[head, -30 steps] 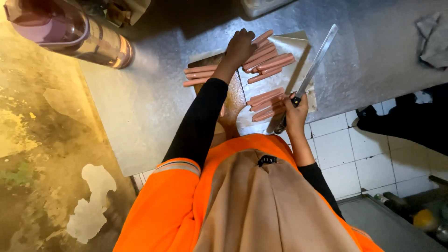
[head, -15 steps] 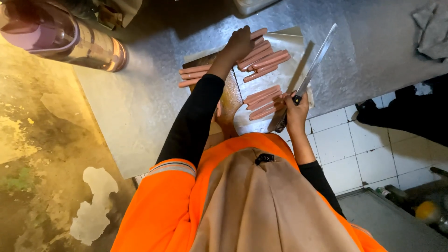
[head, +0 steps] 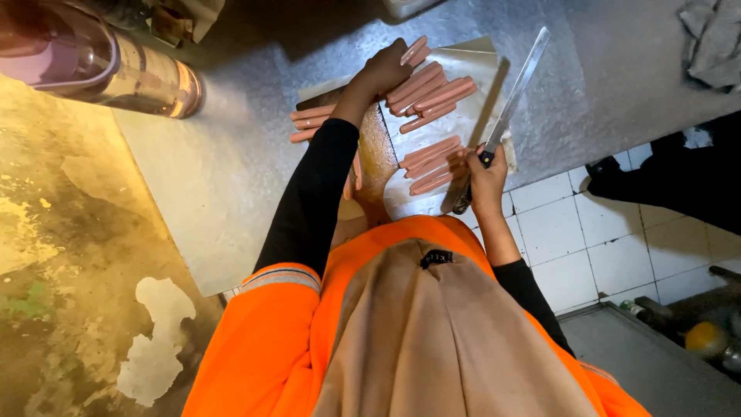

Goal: Slicing several sausages lengthwise on a wooden cutting board.

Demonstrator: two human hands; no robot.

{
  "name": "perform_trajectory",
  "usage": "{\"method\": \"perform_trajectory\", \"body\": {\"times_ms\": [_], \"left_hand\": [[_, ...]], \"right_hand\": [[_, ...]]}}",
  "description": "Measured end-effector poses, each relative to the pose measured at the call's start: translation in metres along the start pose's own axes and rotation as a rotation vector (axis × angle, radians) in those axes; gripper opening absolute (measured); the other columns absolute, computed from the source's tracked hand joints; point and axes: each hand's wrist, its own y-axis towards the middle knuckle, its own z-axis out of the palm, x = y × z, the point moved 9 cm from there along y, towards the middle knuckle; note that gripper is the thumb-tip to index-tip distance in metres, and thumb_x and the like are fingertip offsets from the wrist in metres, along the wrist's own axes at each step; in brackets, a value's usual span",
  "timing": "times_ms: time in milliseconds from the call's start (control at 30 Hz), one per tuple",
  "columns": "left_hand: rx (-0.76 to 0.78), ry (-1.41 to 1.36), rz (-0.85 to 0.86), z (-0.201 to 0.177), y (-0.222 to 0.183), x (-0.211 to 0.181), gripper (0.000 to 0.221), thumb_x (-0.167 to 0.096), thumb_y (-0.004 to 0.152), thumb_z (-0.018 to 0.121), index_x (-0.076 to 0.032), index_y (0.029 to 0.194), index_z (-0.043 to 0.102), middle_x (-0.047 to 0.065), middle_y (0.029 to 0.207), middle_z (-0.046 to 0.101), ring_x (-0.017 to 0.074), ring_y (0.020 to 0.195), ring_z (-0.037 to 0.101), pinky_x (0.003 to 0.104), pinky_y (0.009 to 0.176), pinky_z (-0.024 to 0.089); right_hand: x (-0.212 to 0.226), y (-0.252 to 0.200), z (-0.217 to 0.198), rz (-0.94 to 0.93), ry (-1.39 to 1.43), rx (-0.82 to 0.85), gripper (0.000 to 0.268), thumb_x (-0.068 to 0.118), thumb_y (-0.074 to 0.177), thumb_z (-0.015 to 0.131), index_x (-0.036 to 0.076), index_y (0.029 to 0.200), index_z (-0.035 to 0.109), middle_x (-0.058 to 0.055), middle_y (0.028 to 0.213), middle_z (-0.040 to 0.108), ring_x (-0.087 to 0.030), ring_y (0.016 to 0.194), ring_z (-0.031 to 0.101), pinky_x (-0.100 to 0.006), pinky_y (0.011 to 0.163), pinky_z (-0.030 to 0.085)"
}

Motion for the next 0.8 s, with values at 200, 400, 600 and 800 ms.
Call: {"method": "perform_trajectory", "body": {"times_ms": [200, 400, 600, 800], "left_hand": [[-0.140, -0.294, 0.119, -0.021, -0.009, -0.028, 0.032, -0.015, 0.087, 0.066, 0.004, 0.111, 0.060, 0.024, 0.119, 0.071, 0.0358, 0.106, 0.075, 0.041, 0.089, 0.058], [-0.033, -0.069, 0.059, 0.002, -0.010, -0.013, 0.047, -0.022, 0.070, 0.088, -0.005, 0.103, 0.060, 0.014, 0.102, 0.071, 0.0298, 0.089, 0.068, 0.039, 0.083, 0.053], [-0.091, 0.060, 0.157, -0.032, -0.040, -0.054, 0.030, -0.012, 0.070, 0.075, -0.001, 0.096, 0.064, 0.015, 0.096, 0.072, 0.0321, 0.082, 0.069, 0.040, 0.077, 0.055], [-0.249, 0.239, 0.299, -0.047, -0.054, -0.083, 0.034, -0.007, 0.073, 0.069, -0.007, 0.107, 0.065, 0.018, 0.088, 0.069, 0.0347, 0.074, 0.068, 0.044, 0.069, 0.053]], "right_hand": [[0.001, -0.002, 0.002, -0.011, -0.036, 0.005, 0.015, -0.003, 0.096, 0.055, 0.010, 0.101, 0.048, -0.009, 0.095, 0.068, -0.015, 0.092, 0.069, -0.025, 0.082, 0.052], [-0.007, 0.000, -0.002, -0.014, 0.006, 0.005, 0.017, -0.004, 0.098, 0.056, 0.011, 0.100, 0.048, -0.008, 0.096, 0.068, -0.014, 0.087, 0.066, -0.025, 0.080, 0.053], [-0.007, -0.001, -0.008, -0.013, 0.008, -0.001, 0.016, -0.004, 0.097, 0.055, 0.009, 0.101, 0.047, -0.010, 0.096, 0.068, -0.016, 0.083, 0.067, -0.028, 0.075, 0.056], [-0.004, -0.001, -0.005, -0.009, 0.004, -0.003, 0.015, -0.003, 0.096, 0.055, 0.008, 0.101, 0.048, -0.010, 0.096, 0.069, -0.017, 0.077, 0.067, -0.028, 0.073, 0.056]]}}
